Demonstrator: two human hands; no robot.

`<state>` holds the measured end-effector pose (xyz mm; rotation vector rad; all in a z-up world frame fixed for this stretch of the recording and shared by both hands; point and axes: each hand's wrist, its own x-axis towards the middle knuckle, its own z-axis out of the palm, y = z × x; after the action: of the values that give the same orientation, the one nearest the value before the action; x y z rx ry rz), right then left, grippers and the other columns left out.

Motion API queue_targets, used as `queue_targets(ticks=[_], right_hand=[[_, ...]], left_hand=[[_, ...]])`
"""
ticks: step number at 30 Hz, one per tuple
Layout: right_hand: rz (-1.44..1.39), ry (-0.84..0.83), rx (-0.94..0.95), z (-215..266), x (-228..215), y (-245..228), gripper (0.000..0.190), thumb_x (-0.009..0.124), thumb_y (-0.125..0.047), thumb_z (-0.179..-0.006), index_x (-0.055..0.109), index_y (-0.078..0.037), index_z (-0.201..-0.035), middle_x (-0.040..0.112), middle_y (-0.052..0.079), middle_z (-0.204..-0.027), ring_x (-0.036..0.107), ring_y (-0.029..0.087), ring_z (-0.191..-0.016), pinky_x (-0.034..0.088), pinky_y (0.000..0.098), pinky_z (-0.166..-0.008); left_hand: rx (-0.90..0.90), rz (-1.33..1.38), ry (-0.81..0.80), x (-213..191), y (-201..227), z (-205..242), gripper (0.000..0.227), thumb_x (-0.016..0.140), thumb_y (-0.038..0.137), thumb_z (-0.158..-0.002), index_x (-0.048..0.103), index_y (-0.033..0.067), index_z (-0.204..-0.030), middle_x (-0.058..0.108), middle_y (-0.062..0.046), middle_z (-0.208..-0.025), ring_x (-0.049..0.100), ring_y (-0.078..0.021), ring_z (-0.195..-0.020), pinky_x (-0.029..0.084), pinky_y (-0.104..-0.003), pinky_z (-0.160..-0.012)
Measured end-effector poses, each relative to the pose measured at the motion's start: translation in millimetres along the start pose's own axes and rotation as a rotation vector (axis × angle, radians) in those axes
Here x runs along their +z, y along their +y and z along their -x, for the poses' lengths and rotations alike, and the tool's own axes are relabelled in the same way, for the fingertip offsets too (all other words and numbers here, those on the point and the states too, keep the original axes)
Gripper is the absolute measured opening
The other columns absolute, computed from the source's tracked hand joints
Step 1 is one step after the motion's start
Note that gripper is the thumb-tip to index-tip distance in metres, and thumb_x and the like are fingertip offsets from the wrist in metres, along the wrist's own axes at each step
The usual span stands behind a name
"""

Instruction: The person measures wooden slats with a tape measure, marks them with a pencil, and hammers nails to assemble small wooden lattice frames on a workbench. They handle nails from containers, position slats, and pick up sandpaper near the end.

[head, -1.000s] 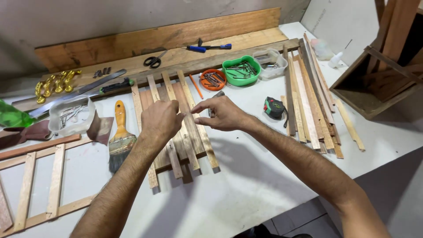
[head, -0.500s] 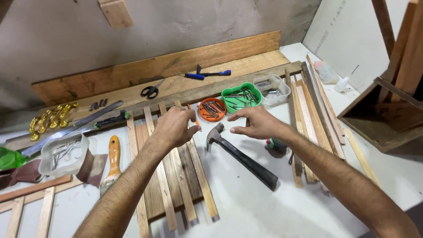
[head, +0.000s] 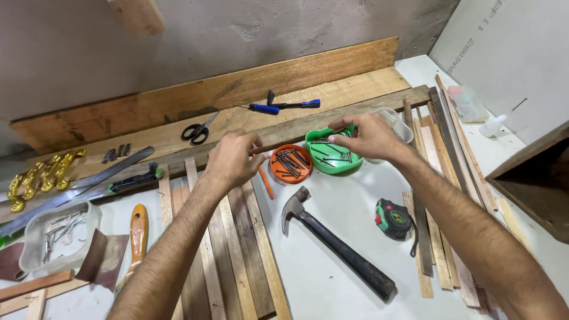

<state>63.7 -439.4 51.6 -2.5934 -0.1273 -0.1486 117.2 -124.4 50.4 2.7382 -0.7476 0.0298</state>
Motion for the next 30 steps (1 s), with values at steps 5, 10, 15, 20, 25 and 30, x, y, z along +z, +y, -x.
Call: queue_targets(ticks=[5, 10, 15, 20, 25, 30], right_hand=[[0.000, 0.041, 0.029, -41, 17, 33, 0.040, 0.078, -0.038, -0.087, 0.076, -0.011, -0.116, 0.080, 0.008, -0.112, 0.077, 0.024, -0.091, 0.059, 0.0379, -0.086], [-0.026, 0.112, 0.007, -80, 36, 56, 0.042, 0.080, -0.033, -0.084, 0.075, -0.006, -0.116, 0.078, 0.013, -0.112, 0.075, 0.027, -0.103, 0.058, 0.0398, -0.092], [0.127, 0.096, -0.023, -121, 59, 74, 0.045, 0.079, -0.028, -0.087, 0.069, -0.008, -0.127, 0.073, 0.014, -0.118, 0.070, 0.030, -0.112, 0.056, 0.0431, -0.097], [0.185, 0.072, -0.018, -158, 92, 100, 0.055, 0.074, -0.015, -0.084, 0.060, -0.007, -0.136, 0.064, 0.018, -0.126, 0.063, 0.036, -0.115, 0.052, 0.0468, -0.097], [0.194, 0.055, 0.125, -144, 81, 69, 0.024, 0.073, -0.021, -0.089, 0.074, -0.013, -0.111, 0.065, 0.012, -0.117, 0.063, 0.034, -0.113, 0.052, 0.0469, -0.095], [0.164, 0.135, -0.106, -129, 73, 87, 0.018, 0.072, -0.020, -0.091, 0.072, -0.008, -0.104, 0.067, 0.013, -0.102, 0.063, 0.035, -0.104, 0.051, 0.0471, -0.090]], left_hand=[[0.139, 0.133, 0.227, 24, -11, -26, 0.037, 0.076, 0.027, -0.087, 0.067, 0.0107, -0.119, 0.067, -0.012, -0.117, 0.060, -0.0330, -0.116, 0.052, -0.048, -0.096], [0.159, 0.118, 0.252, 51, -23, -63, 0.046, 0.077, 0.029, -0.089, 0.063, 0.0097, -0.128, 0.063, -0.015, -0.124, 0.055, -0.0350, -0.122, 0.046, -0.049, -0.105], [0.008, 0.090, 0.073, 73, -24, -94, 0.059, 0.075, 0.036, -0.089, 0.056, 0.0090, -0.139, 0.060, -0.013, -0.132, 0.055, -0.0278, -0.123, 0.048, -0.047, -0.106], [-0.029, 0.126, 0.026, 88, -22, -106, 0.059, 0.073, 0.036, -0.092, 0.055, 0.0072, -0.141, 0.063, -0.012, -0.128, 0.057, -0.0253, -0.121, 0.050, -0.045, -0.106], [-0.030, 0.141, 0.029, 86, -15, -97, 0.060, 0.073, 0.035, -0.093, 0.054, 0.0058, -0.142, 0.064, -0.012, -0.127, 0.058, -0.0247, -0.121, 0.051, -0.043, -0.105], [0.093, 0.157, 0.151, 81, -6, -93, 0.059, 0.075, 0.033, -0.090, 0.056, 0.0002, -0.136, 0.060, -0.017, -0.133, 0.055, -0.0328, -0.124, 0.047, -0.048, -0.105]])
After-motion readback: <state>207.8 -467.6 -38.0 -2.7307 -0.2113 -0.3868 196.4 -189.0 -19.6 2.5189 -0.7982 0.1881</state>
